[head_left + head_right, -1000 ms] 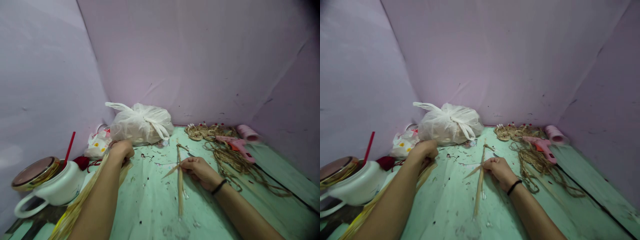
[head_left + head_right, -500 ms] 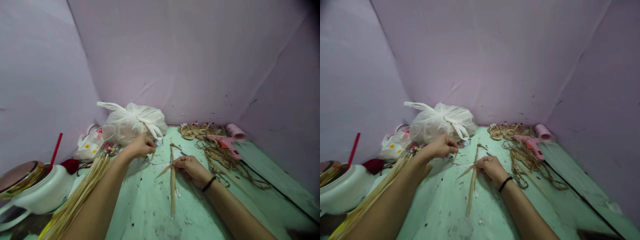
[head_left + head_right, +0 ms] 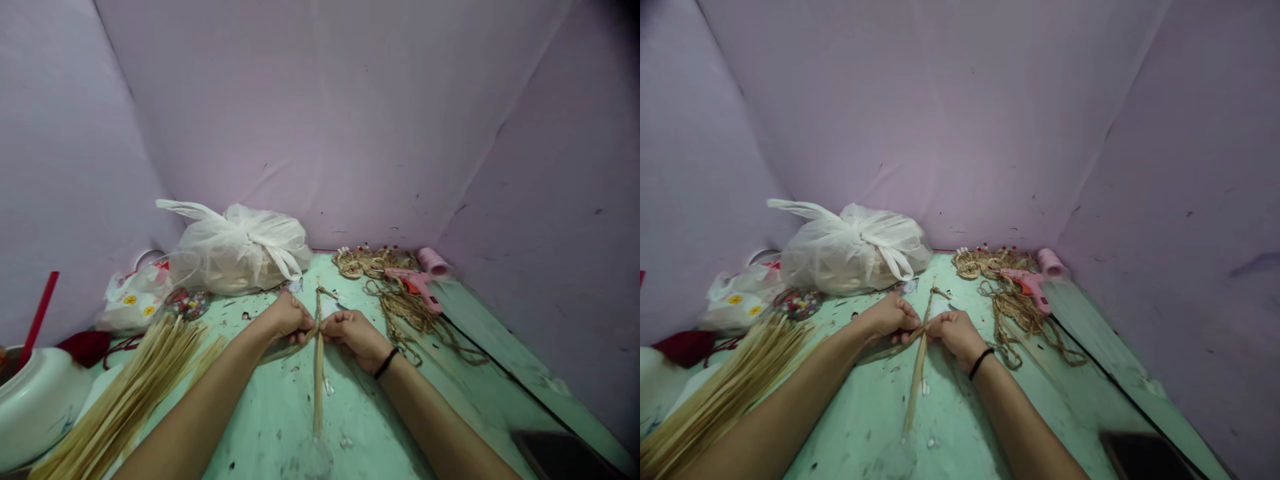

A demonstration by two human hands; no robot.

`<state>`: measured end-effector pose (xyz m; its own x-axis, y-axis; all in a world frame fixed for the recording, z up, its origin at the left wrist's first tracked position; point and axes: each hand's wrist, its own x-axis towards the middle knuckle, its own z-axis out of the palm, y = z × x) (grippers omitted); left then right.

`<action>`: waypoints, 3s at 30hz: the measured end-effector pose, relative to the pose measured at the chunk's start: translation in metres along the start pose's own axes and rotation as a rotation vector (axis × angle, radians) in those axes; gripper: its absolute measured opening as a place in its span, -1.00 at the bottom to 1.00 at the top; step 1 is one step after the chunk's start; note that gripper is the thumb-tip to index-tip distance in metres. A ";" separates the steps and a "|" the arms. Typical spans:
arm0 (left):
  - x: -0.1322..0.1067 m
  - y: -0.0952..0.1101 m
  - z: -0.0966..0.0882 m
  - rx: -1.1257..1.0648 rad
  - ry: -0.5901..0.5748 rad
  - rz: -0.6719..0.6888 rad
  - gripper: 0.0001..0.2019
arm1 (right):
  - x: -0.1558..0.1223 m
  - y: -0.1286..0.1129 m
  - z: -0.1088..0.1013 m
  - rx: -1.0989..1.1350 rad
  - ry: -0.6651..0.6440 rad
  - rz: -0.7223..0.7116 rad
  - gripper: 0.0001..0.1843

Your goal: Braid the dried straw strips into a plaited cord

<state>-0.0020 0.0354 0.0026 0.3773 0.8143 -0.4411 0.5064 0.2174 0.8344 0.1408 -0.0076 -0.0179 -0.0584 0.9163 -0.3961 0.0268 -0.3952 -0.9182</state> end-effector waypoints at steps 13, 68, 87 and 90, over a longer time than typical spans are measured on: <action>-0.001 0.003 0.009 0.068 0.042 -0.134 -0.96 | 0.000 -0.001 0.001 0.000 0.006 -0.004 -0.96; -0.007 0.006 0.027 0.010 0.117 0.043 -0.80 | 0.007 0.007 -0.011 -0.626 0.192 -0.260 -0.85; 0.008 -0.014 0.004 -0.139 -0.092 -0.041 -0.88 | -0.015 -0.015 -0.006 -0.577 -0.026 -0.211 -0.86; 0.008 -0.015 0.003 -0.173 -0.133 -0.030 -0.84 | -0.016 -0.021 -0.009 -0.320 0.063 -0.053 -0.88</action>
<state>-0.0041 0.0375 -0.0142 0.4686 0.7305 -0.4968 0.3830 0.3388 0.8594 0.1506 -0.0130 0.0079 -0.0063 0.9412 -0.3379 0.3378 -0.3161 -0.8866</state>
